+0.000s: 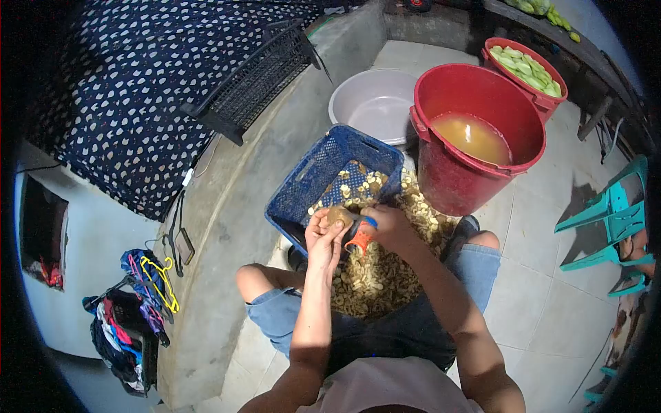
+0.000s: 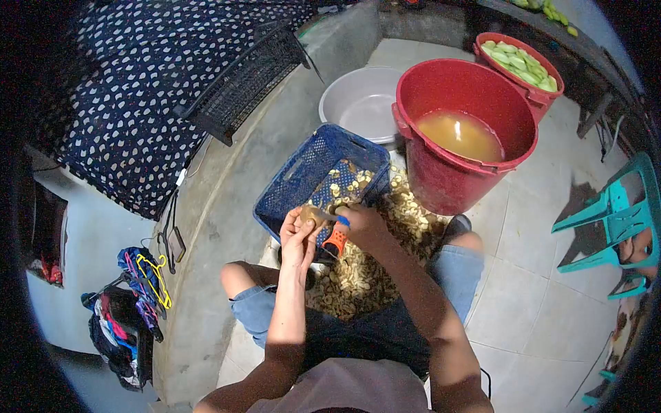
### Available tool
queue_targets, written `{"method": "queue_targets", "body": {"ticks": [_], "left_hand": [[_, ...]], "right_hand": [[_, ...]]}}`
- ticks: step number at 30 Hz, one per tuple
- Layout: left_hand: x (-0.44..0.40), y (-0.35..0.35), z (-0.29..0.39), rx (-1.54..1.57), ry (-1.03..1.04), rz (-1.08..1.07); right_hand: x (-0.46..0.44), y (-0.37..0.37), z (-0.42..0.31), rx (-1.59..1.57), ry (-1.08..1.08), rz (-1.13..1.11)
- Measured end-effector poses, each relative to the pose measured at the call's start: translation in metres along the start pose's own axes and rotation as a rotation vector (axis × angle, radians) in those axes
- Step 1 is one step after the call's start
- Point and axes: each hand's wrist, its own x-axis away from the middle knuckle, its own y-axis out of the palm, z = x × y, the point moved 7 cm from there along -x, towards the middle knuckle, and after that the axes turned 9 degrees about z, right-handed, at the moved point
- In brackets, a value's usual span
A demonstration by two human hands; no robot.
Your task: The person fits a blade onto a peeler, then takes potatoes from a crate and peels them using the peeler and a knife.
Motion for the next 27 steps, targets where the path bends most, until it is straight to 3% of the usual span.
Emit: {"method": "queue_targets", "body": {"ticks": [4,11,14,16,19,22,27], "left_hand": [[0.008,0.009,-0.005,0.101,-0.048,-0.03],[0.002,-0.001,0.003,-0.048,-0.022,0.083],[0.007,0.009,0.009,0.11,-0.172,0.0],[0.009,0.01,0.009,0.124,-0.189,-0.009],[0.013,0.01,0.006,0.078,-0.175,-0.036],[0.013,0.006,-0.007,0.194,-0.181,-0.024],[0.014,0.002,-0.028,0.226,-0.242,-0.063]], "right_hand": [[0.003,0.014,0.047,0.185,0.213,-0.158],[0.002,0.006,0.032,0.141,0.094,-0.112],[-0.003,-0.013,0.05,0.085,0.111,0.05],[-0.01,-0.03,0.06,-0.162,0.277,0.142],[-0.015,-0.037,0.064,-0.387,0.236,0.273],[-0.015,-0.028,0.061,-0.503,0.356,0.275],[-0.014,-0.012,0.06,-0.531,0.304,0.28]]}}
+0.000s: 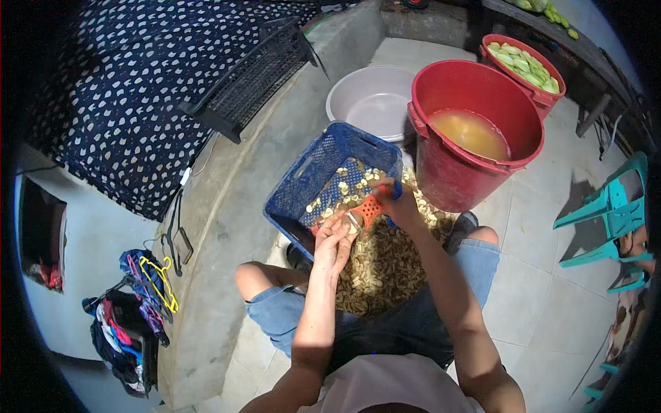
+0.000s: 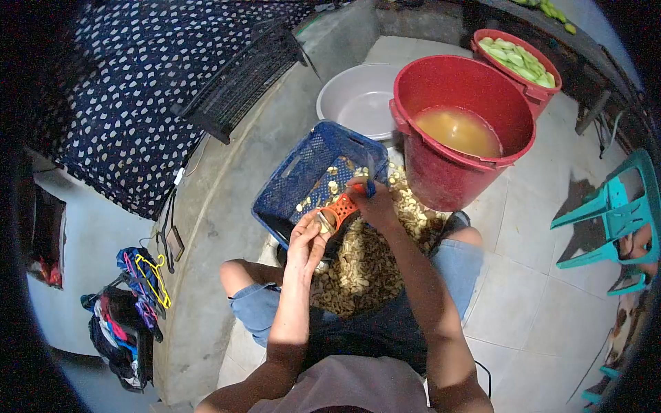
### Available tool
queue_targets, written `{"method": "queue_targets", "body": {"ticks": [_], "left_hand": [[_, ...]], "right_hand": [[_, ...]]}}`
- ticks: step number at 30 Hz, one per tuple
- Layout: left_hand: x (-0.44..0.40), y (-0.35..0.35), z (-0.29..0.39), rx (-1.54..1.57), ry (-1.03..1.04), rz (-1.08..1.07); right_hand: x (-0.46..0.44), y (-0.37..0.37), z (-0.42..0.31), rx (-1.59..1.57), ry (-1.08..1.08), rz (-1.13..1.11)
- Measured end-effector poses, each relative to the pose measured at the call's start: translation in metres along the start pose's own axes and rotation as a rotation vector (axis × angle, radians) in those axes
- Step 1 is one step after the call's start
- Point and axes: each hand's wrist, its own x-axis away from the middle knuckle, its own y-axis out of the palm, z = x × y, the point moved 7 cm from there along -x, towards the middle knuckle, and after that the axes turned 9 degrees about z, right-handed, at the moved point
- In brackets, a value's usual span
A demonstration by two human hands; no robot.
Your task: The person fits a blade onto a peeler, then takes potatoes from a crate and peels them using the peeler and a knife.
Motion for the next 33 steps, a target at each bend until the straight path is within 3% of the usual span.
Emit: {"method": "queue_targets", "body": {"ticks": [7,10,16,20,22,24,26,29,30,32,33], "left_hand": [[0.009,0.008,0.003,-0.194,-0.017,-0.046],[0.01,0.01,0.005,-0.29,-0.008,-0.061],[0.014,0.021,0.01,-0.361,0.02,-0.096],[0.011,0.021,0.006,-0.269,0.06,-0.183],[0.019,0.02,0.006,-0.205,0.065,-0.19],[0.02,0.034,0.012,0.024,-0.045,-0.32],[0.02,0.027,0.011,0.015,-0.041,-0.228],[0.013,0.021,0.007,-0.168,0.047,-0.148],[0.016,0.019,0.003,-0.167,0.036,-0.143],[0.013,0.024,0.001,0.069,-0.036,-0.202],[0.008,0.026,0.003,0.068,-0.031,-0.214]], "right_hand": [[-0.003,-0.002,-0.014,0.066,-0.136,-0.027],[-0.002,-0.001,-0.013,0.033,-0.053,-0.076],[-0.003,0.0,-0.039,0.083,-0.137,-0.089],[-0.009,-0.005,-0.04,0.063,-0.215,-0.067],[-0.02,-0.015,0.005,0.105,-0.062,-0.106],[-0.03,-0.023,0.0,0.119,-0.082,-0.052],[-0.015,-0.015,-0.007,0.124,-0.058,-0.017],[-0.009,0.0,-0.051,0.07,-0.265,-0.042],[-0.007,-0.005,-0.038,0.074,-0.255,-0.04],[-0.019,-0.014,0.0,0.122,0.005,-0.024],[-0.022,-0.012,0.001,0.063,-0.017,0.006]]}}
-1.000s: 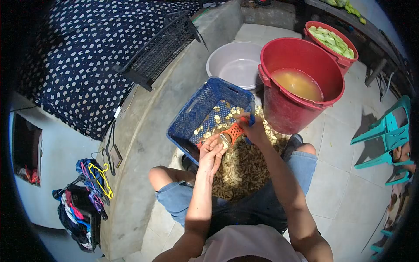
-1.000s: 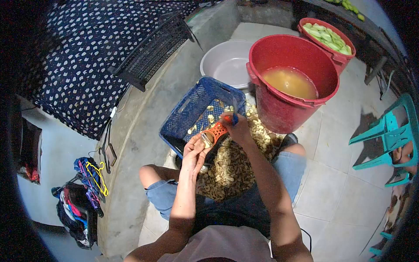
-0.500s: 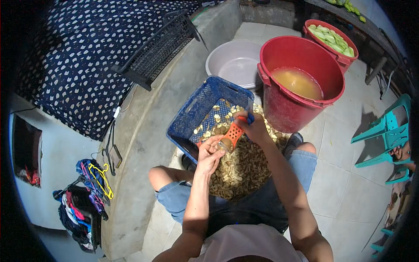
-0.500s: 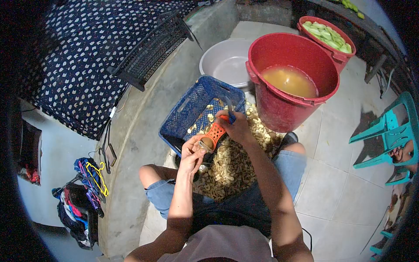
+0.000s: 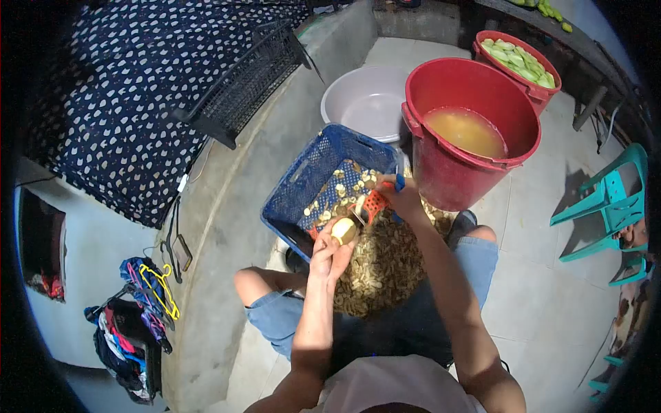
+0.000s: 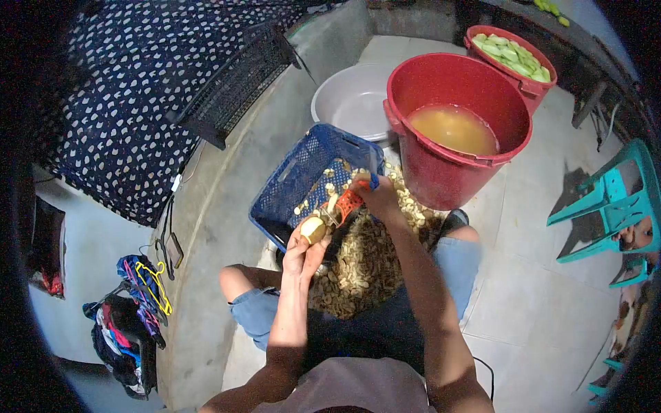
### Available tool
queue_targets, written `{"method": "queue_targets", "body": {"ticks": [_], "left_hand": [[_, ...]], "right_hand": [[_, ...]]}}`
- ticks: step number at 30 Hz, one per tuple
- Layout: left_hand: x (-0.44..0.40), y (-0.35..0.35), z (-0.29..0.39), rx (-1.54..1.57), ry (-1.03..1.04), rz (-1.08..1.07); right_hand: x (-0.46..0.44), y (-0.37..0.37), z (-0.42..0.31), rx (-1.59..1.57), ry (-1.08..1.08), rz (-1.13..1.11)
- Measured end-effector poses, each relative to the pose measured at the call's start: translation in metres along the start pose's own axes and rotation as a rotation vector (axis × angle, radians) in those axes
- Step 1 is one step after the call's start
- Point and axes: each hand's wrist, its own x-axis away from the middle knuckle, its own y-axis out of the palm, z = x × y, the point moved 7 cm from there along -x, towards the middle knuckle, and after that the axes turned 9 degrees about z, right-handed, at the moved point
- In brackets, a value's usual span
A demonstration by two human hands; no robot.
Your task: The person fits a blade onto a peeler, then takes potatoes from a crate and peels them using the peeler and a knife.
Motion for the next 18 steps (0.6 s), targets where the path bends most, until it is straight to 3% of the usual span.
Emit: {"method": "queue_targets", "body": {"ticks": [3,4,7,8,9,11,12,13,15,16,18], "left_hand": [[0.005,-0.01,0.002,-0.205,0.039,0.086],[0.005,-0.009,0.002,-0.185,0.057,0.079],[0.005,-0.01,-0.002,0.026,-0.028,0.097],[0.005,-0.006,0.0,0.059,-0.046,0.078],[0.001,-0.004,0.002,0.058,-0.044,0.071],[0.003,-0.005,0.002,-0.141,0.009,0.067],[0.004,-0.008,0.001,-0.139,0.007,0.073],[0.005,-0.01,0.0,-0.076,-0.005,0.063],[0.003,-0.01,0.001,0.046,-0.018,0.031],[0.004,-0.004,0.003,0.066,-0.053,-0.002],[0.002,-0.015,0.001,-0.038,-0.016,0.058]], "right_hand": [[0.015,0.017,-0.034,-0.194,-0.113,-0.02],[0.014,0.014,-0.037,-0.066,-0.171,0.037],[0.003,-0.001,0.011,0.003,-0.133,-0.077],[0.008,-0.003,0.001,-0.032,0.035,0.007],[0.005,0.005,-0.01,-0.032,0.028,0.009],[0.013,0.02,-0.04,-0.205,-0.155,-0.068],[0.016,0.015,-0.056,-0.104,-0.148,-0.048],[0.016,0.01,-0.042,-0.103,-0.142,-0.047],[0.005,-0.005,0.017,0.185,-0.048,-0.003],[0.002,-0.003,0.037,0.111,-0.031,0.019],[0.007,0.012,-0.006,-0.046,-0.095,-0.012]]}}
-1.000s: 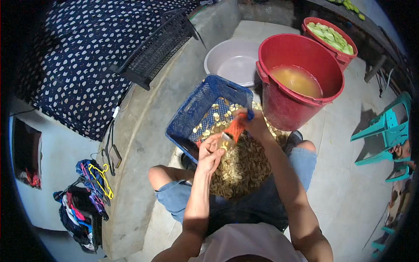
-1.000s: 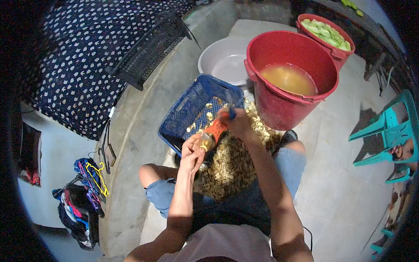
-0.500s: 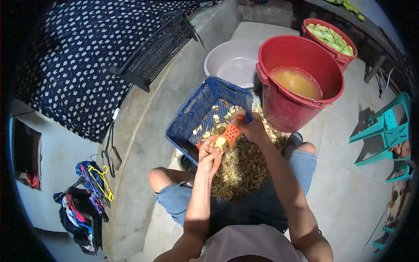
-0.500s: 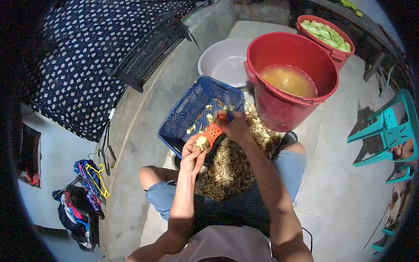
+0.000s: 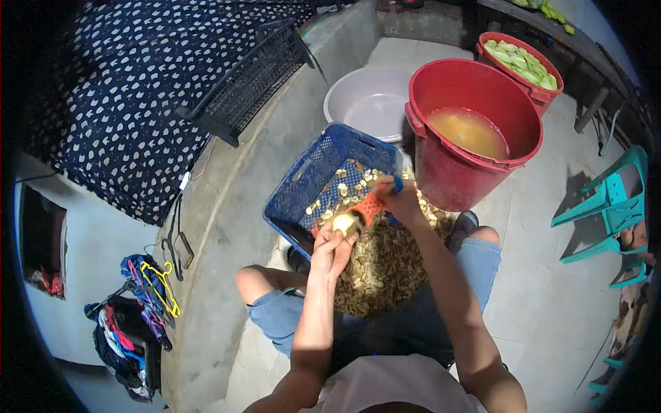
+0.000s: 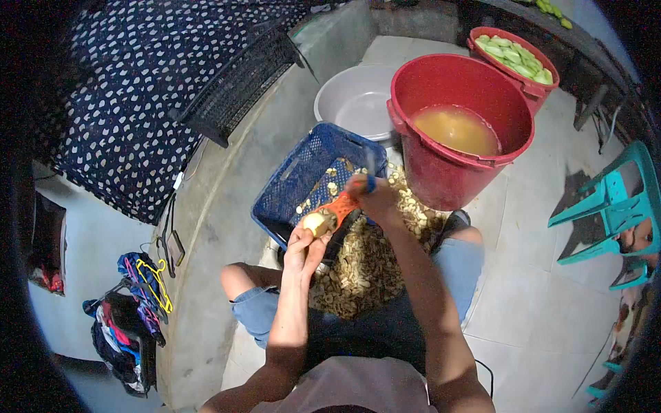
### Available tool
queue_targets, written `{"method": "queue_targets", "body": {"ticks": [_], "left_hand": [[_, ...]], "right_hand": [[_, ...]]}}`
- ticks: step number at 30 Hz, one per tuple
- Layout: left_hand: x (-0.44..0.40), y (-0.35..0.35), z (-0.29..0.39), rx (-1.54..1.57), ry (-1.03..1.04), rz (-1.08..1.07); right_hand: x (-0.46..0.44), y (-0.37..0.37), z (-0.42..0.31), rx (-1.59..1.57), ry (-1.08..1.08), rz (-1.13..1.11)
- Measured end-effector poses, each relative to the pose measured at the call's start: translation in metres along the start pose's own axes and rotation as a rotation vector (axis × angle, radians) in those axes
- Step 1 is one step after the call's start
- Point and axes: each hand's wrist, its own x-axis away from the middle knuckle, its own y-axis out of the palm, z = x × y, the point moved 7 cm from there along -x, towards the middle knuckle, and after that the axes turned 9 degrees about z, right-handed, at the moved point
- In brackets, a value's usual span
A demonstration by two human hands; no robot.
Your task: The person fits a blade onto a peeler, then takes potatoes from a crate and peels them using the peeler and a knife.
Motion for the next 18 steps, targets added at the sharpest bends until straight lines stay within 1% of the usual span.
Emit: {"method": "queue_targets", "body": {"ticks": [1,2,4,5,6,7,8,9,10,11,13,14,16,17,18], "left_hand": [[0.001,0.001,0.0,-0.079,0.034,0.013],[0.002,0.005,0.002,-0.078,0.03,0.019],[0.007,0.019,0.006,0.032,0.032,0.021],[0.006,0.013,0.007,0.106,0.005,0.006],[0.004,0.008,0.008,0.09,0.0,0.0],[0.002,0.002,0.008,0.076,-0.005,0.0],[0.001,0.003,0.009,0.077,0.0,0.0],[0.002,0.001,0.009,-0.065,0.042,0.046],[0.004,-0.002,0.009,-0.211,0.075,0.093],[0.006,-0.003,0.006,-0.213,0.065,0.098],[0.006,0.004,0.003,0.026,0.014,0.03],[0.002,0.008,0.005,0.023,0.017,0.017],[0.002,0.009,0.006,0.005,0.012,0.027],[0.005,0.007,0.004,0.001,0.01,0.042],[0.005,0.001,0.003,-0.105,0.041,0.092]], "right_hand": [[0.004,0.008,-0.021,-0.158,-0.051,-0.029],[0.006,0.007,-0.028,0.027,-0.133,-0.009],[0.004,-0.01,0.011,0.091,-0.091,0.005],[-0.002,-0.016,0.014,0.151,-0.066,0.018],[0.0,-0.017,0.02,0.155,0.015,0.035],[-0.001,-0.013,0.021,0.152,0.008,0.035],[-0.001,-0.002,0.0,0.091,-0.061,0.012],[0.001,0.005,-0.022,0.031,-0.124,-0.012],[0.004,0.006,-0.034,0.046,-0.08,-0.032],[0.007,0.002,-0.029,0.048,-0.07,-0.027],[0.006,-0.012,0.005,0.077,0.155,-0.006],[0.001,-0.014,0.0,0.085,0.037,0.037],[0.001,-0.008,0.006,0.04,0.034,0.03],[0.003,0.0,-0.005,-0.004,0.044,0.014],[0.007,0.007,-0.049,-0.107,0.099,-0.057]]}}
